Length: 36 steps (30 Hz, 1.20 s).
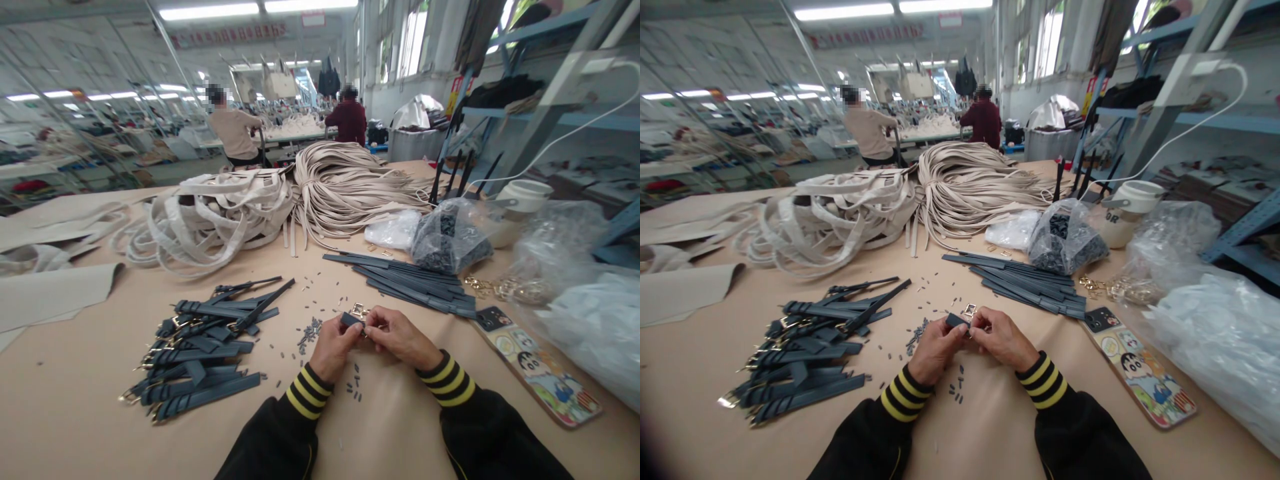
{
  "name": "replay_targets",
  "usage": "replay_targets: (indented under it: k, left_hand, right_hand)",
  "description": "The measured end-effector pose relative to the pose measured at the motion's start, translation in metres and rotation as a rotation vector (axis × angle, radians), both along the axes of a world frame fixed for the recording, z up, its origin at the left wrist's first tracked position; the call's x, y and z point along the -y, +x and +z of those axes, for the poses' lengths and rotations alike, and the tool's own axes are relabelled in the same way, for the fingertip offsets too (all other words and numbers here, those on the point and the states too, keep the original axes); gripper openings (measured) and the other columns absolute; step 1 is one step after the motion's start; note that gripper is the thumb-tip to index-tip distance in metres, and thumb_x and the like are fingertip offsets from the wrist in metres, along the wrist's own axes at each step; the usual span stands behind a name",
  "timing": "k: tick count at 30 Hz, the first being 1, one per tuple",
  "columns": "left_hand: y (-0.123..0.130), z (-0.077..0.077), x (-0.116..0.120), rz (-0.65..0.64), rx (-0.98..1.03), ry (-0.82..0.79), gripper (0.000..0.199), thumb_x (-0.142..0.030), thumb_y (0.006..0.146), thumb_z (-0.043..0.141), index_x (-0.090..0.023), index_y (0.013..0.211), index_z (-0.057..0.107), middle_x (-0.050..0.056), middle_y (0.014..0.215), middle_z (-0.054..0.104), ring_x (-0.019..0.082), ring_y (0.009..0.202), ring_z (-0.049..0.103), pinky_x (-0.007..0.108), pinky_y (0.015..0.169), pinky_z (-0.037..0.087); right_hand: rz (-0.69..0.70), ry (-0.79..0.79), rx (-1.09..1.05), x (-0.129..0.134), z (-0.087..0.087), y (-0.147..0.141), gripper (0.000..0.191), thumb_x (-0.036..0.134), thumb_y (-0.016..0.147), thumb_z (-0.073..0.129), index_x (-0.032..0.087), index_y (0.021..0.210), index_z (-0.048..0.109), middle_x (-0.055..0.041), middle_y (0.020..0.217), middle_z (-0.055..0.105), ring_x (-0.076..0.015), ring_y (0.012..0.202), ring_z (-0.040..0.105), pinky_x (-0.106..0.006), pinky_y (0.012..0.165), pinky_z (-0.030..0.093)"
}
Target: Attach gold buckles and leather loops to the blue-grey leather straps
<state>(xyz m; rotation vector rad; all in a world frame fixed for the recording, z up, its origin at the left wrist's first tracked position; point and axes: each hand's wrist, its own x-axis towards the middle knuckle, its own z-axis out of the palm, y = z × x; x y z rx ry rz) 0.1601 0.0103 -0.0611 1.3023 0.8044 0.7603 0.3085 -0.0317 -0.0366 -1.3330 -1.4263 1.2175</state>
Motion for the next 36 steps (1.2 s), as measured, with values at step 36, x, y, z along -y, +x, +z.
replay_targets:
  k: [36]
  left_hand:
    - [0.007, 0.009, 0.011, -0.008, 0.328, -0.451, 0.031, -0.044, 0.071, 0.059, -0.015, 0.078, 0.049, 0.0, 0.061, 0.05, 0.008, 0.048, 0.047, 0.02, 0.045, 0.039]
  right_hand:
    - [0.101, -0.035, -0.017, -0.001, -0.009, 0.002, 0.02, 0.04, 0.08, 0.045, 0.021, 0.075, 0.038, 0.0014, 0.065, 0.056, -0.0144, 0.058, 0.057, -0.023, 0.049, 0.04]
